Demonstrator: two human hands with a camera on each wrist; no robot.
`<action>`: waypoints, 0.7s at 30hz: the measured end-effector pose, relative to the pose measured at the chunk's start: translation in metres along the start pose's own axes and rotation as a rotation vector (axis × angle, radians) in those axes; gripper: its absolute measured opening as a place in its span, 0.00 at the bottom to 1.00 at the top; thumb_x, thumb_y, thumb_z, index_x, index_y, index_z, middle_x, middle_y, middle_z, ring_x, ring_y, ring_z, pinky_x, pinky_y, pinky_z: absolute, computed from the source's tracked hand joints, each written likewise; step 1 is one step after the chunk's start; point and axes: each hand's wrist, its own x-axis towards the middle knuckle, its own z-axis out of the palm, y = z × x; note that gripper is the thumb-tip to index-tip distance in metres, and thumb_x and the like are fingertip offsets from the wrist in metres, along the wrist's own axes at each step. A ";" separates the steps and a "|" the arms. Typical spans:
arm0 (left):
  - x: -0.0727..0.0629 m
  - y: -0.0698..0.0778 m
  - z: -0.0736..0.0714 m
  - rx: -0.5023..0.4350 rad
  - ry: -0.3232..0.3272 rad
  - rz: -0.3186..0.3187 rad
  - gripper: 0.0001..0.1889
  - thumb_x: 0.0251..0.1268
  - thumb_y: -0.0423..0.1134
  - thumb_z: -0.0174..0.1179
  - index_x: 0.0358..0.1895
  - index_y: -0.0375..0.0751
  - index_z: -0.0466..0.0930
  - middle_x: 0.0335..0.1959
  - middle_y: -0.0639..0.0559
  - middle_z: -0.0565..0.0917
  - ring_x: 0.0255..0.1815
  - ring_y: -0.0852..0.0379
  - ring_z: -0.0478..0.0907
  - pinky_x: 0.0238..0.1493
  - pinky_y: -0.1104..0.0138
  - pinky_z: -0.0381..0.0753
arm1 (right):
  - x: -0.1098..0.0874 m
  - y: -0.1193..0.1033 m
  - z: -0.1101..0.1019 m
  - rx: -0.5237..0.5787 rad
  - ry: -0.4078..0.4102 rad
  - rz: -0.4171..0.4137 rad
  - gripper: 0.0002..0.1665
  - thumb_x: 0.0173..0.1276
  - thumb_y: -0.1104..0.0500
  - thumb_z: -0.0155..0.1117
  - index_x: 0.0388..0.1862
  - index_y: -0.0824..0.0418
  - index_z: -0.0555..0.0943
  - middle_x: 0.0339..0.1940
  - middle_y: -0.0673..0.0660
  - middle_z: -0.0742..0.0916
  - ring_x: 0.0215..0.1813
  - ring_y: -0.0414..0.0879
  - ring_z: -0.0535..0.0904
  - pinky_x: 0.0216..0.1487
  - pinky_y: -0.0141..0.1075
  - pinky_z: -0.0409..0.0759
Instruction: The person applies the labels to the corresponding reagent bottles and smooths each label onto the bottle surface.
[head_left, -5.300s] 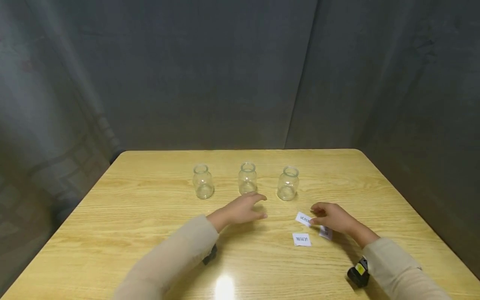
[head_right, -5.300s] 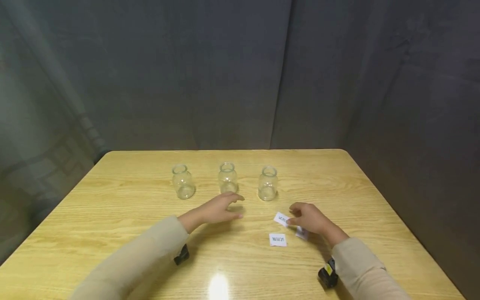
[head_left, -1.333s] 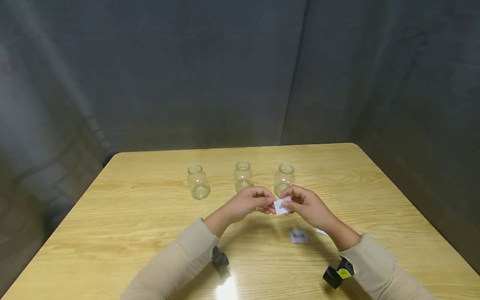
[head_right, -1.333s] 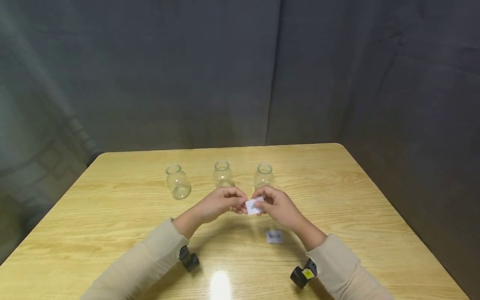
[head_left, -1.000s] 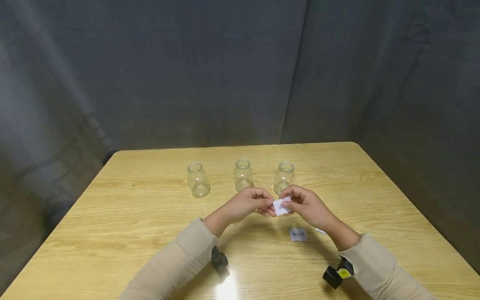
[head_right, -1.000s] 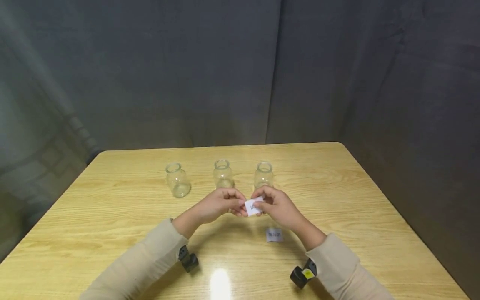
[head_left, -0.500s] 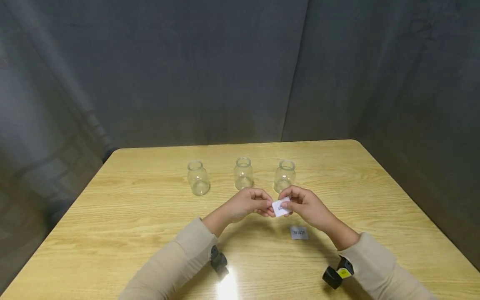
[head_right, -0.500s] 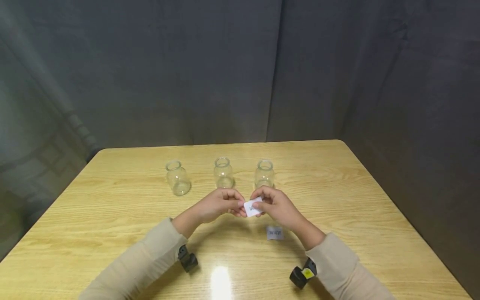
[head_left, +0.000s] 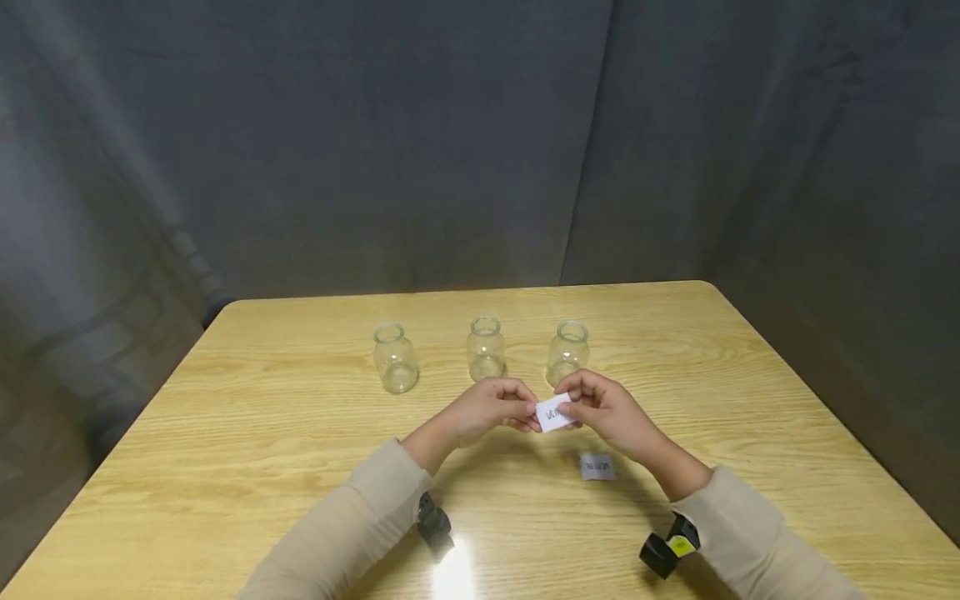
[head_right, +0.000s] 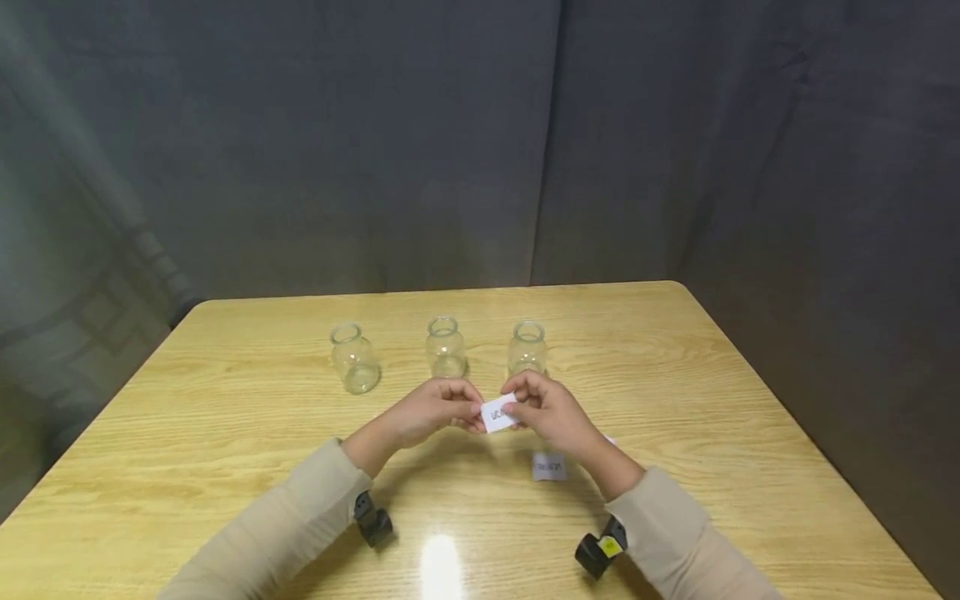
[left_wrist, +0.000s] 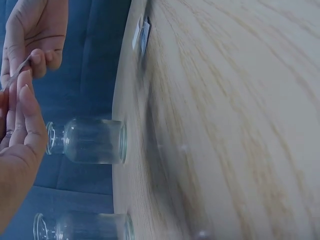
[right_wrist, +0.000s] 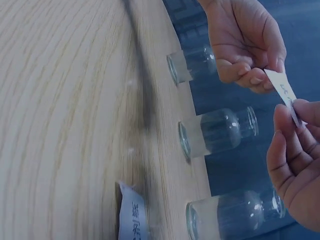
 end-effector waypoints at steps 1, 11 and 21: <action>0.000 0.000 -0.001 0.007 0.002 0.000 0.08 0.57 0.25 0.49 0.36 0.19 0.68 0.26 0.45 0.79 0.28 0.57 0.77 0.44 0.52 0.72 | 0.000 0.001 0.000 -0.009 0.015 0.005 0.11 0.58 0.71 0.54 0.39 0.76 0.68 0.28 0.60 0.75 0.28 0.41 0.74 0.30 0.35 0.76; 0.002 -0.001 -0.004 0.083 0.041 0.003 0.08 0.57 0.27 0.50 0.36 0.21 0.70 0.29 0.49 0.78 0.33 0.57 0.76 0.42 0.64 0.74 | -0.001 0.007 0.002 -0.213 0.137 0.073 0.09 0.54 0.66 0.61 0.33 0.68 0.72 0.24 0.55 0.76 0.26 0.42 0.70 0.24 0.29 0.70; 0.005 -0.003 -0.004 0.195 0.035 0.019 0.08 0.56 0.31 0.54 0.36 0.28 0.75 0.31 0.51 0.78 0.37 0.58 0.74 0.44 0.66 0.72 | 0.000 0.010 0.009 -0.190 0.041 0.054 0.14 0.54 0.60 0.63 0.36 0.67 0.73 0.31 0.56 0.79 0.33 0.46 0.75 0.34 0.33 0.75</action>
